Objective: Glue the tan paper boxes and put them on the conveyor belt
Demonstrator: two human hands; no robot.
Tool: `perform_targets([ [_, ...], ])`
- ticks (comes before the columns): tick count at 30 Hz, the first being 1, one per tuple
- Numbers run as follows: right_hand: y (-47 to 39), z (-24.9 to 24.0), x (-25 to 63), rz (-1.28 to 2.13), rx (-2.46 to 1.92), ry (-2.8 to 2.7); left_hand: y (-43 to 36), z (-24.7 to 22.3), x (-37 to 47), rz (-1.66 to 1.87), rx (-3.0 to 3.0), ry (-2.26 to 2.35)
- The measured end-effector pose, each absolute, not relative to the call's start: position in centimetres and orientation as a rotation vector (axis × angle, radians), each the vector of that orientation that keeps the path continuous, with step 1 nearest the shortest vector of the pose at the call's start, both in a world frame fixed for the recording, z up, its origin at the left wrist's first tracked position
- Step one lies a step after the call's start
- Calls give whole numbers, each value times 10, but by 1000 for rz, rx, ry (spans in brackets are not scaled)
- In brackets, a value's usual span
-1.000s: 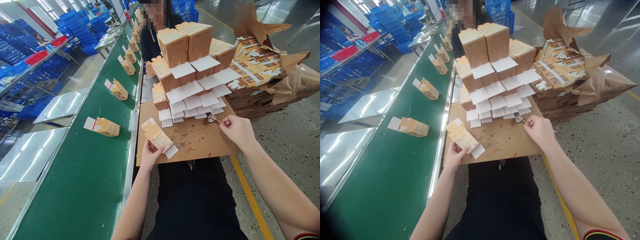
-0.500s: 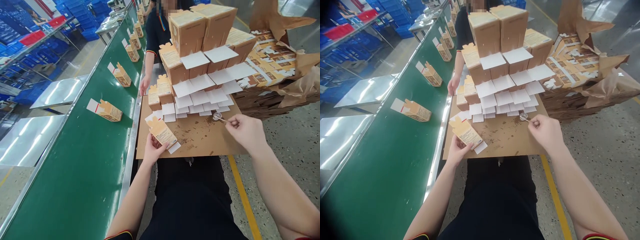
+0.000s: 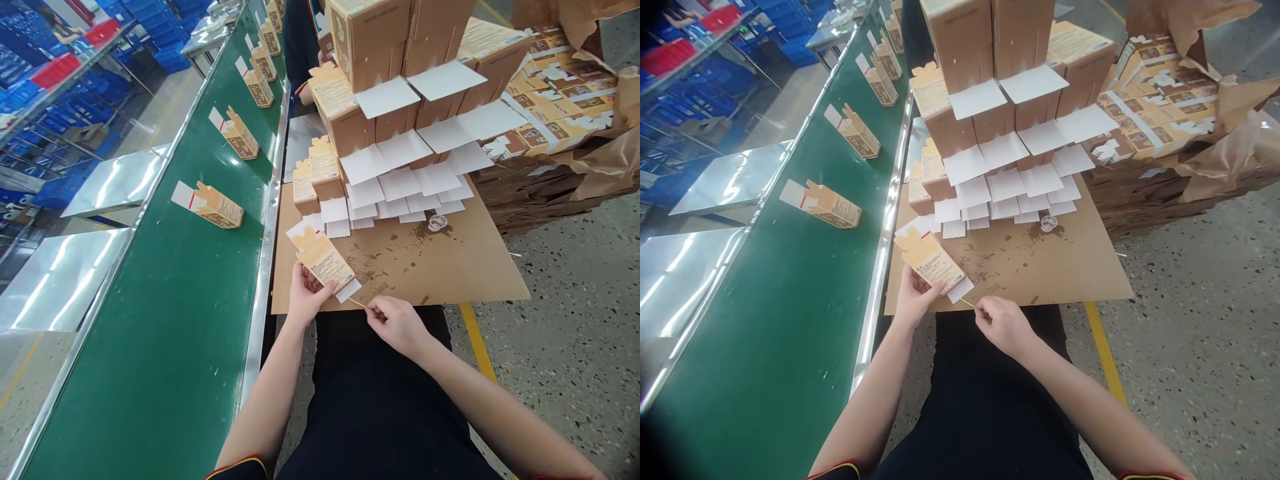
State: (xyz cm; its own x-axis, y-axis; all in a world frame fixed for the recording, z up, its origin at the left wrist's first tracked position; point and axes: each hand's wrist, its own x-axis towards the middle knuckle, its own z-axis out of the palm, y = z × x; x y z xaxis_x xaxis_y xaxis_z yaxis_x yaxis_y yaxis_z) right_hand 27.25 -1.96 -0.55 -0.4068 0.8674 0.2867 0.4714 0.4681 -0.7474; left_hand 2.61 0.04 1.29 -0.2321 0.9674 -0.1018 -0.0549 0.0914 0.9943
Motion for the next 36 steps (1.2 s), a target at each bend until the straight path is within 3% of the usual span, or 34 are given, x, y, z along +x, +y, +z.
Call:
perform_targets([
  [26, -17, 11, 328, 619, -1327, -1654, -27, 20, 51, 1104, 1435, 1804],
  [32, -15, 19, 322, 666, -1275, -1568, -33, 30, -9, 1304, 1053, 2022],
  [36, -11, 20, 325, 653, -1226, -1545, -44, 40, -105, 1748, 895, 2209],
])
